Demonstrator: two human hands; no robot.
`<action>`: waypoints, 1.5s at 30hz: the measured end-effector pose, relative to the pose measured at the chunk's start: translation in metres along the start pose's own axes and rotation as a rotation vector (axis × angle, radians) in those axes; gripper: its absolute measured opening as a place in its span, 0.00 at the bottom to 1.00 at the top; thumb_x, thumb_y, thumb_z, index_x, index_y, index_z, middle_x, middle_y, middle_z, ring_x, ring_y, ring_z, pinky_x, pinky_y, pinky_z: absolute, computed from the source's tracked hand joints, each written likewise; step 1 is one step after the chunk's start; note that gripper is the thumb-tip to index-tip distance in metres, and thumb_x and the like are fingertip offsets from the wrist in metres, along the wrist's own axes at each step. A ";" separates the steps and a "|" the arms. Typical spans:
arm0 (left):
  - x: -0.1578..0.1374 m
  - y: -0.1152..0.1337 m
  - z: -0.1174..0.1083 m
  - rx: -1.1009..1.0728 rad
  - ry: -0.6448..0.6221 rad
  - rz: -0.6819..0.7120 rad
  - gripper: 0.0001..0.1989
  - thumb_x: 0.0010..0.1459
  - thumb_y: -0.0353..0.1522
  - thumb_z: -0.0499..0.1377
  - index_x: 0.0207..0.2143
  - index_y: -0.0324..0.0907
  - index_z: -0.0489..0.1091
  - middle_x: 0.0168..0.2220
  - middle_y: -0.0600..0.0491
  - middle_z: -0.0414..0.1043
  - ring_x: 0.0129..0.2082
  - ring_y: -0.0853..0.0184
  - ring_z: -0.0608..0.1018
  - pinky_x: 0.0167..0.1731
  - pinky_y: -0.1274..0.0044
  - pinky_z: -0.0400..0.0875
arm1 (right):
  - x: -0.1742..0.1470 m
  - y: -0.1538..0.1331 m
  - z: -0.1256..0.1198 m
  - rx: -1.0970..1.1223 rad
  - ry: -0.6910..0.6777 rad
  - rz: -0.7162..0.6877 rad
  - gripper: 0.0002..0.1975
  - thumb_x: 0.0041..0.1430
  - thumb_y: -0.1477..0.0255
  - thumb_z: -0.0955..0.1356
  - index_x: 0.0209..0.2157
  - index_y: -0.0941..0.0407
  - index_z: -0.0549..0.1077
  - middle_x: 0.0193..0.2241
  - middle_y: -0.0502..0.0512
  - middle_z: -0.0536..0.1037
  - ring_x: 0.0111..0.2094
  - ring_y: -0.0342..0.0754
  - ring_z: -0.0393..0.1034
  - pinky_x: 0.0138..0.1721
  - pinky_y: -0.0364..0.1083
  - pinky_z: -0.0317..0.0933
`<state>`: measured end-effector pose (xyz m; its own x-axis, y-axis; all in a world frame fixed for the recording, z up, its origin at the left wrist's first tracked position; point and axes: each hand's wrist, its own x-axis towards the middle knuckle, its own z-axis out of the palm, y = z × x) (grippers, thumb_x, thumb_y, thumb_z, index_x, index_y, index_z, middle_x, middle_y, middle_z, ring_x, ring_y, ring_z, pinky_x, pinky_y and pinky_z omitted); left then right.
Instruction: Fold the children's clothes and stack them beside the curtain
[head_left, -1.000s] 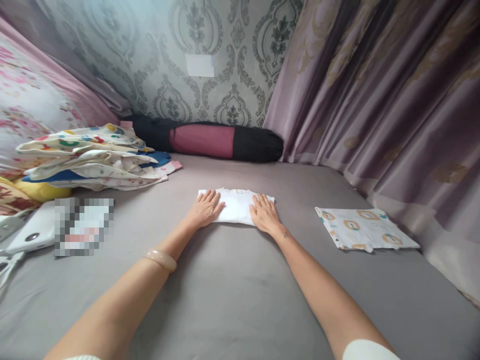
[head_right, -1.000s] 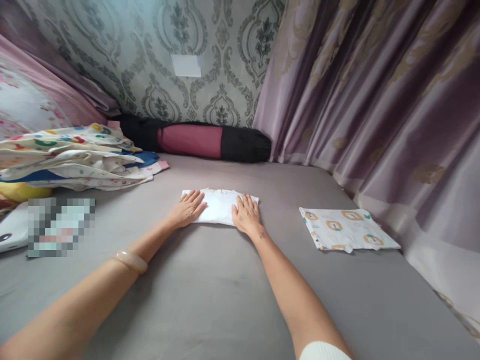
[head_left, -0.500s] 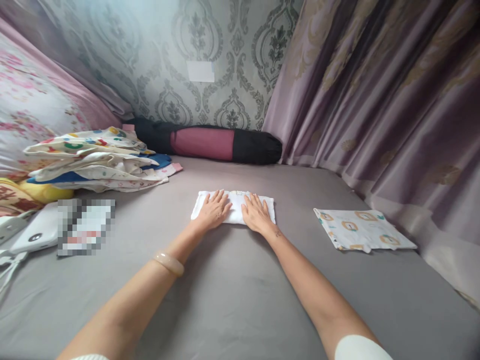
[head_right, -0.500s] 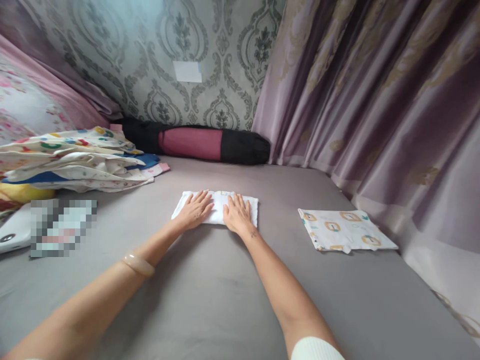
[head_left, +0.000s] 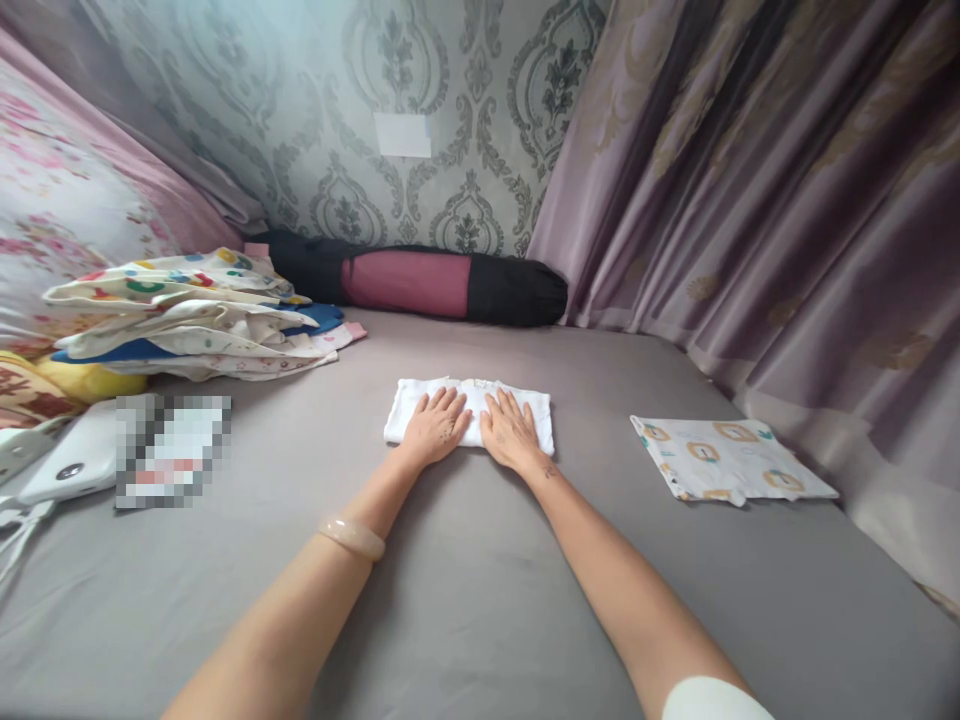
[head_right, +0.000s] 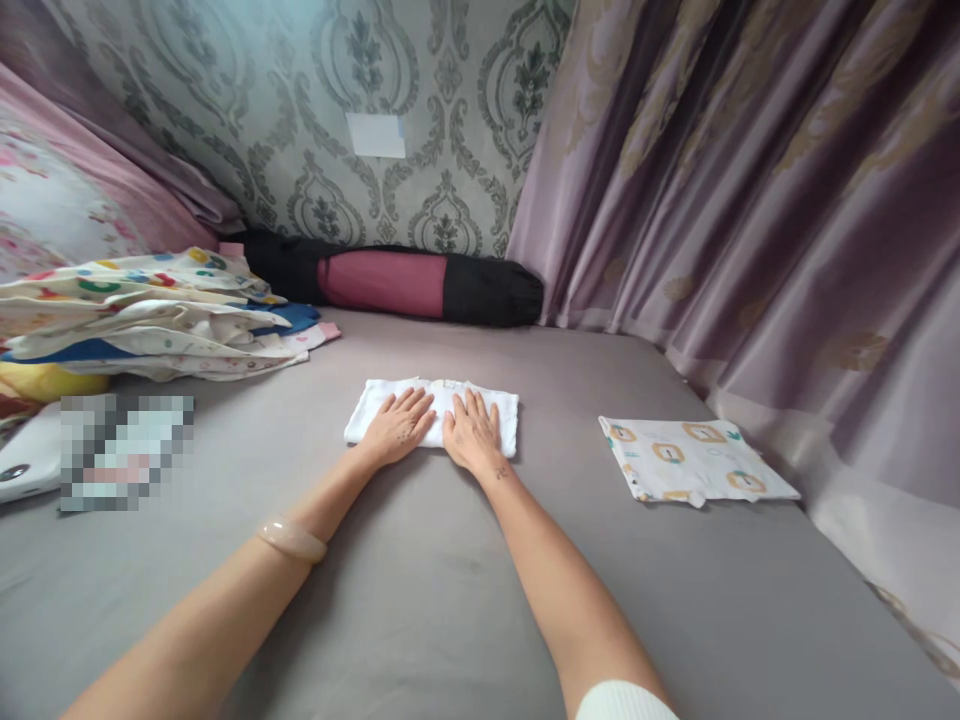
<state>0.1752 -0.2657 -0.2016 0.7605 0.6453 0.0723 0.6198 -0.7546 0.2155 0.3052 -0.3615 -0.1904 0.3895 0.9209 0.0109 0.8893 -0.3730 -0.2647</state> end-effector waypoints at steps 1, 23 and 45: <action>0.000 0.000 0.000 -0.001 0.003 0.003 0.27 0.70 0.41 0.41 0.66 0.39 0.56 0.68 0.44 0.53 0.69 0.55 0.54 0.66 0.60 0.47 | 0.000 0.000 -0.001 -0.001 -0.006 0.002 0.28 0.69 0.65 0.51 0.67 0.59 0.55 0.69 0.61 0.50 0.69 0.54 0.39 0.67 0.58 0.32; -0.004 -0.006 0.002 -0.026 0.186 -0.033 0.20 0.69 0.34 0.42 0.55 0.42 0.67 0.63 0.44 0.64 0.64 0.59 0.64 0.63 0.61 0.52 | 0.008 -0.038 0.004 0.040 -0.001 -0.063 0.28 0.68 0.68 0.52 0.66 0.60 0.58 0.68 0.58 0.53 0.69 0.51 0.43 0.67 0.55 0.33; -0.017 -0.053 -0.008 -0.276 0.377 -0.603 0.18 0.62 0.33 0.49 0.50 0.38 0.69 0.44 0.42 0.76 0.47 0.54 0.75 0.48 0.66 0.69 | 0.023 -0.078 0.020 0.000 0.003 -0.082 0.31 0.69 0.64 0.51 0.66 0.67 0.54 0.68 0.65 0.52 0.69 0.55 0.42 0.66 0.56 0.31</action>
<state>0.1278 -0.2355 -0.2064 0.1570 0.9707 0.1818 0.7983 -0.2332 0.5553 0.2400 -0.3088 -0.1887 0.3161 0.9481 0.0353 0.9181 -0.2963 -0.2632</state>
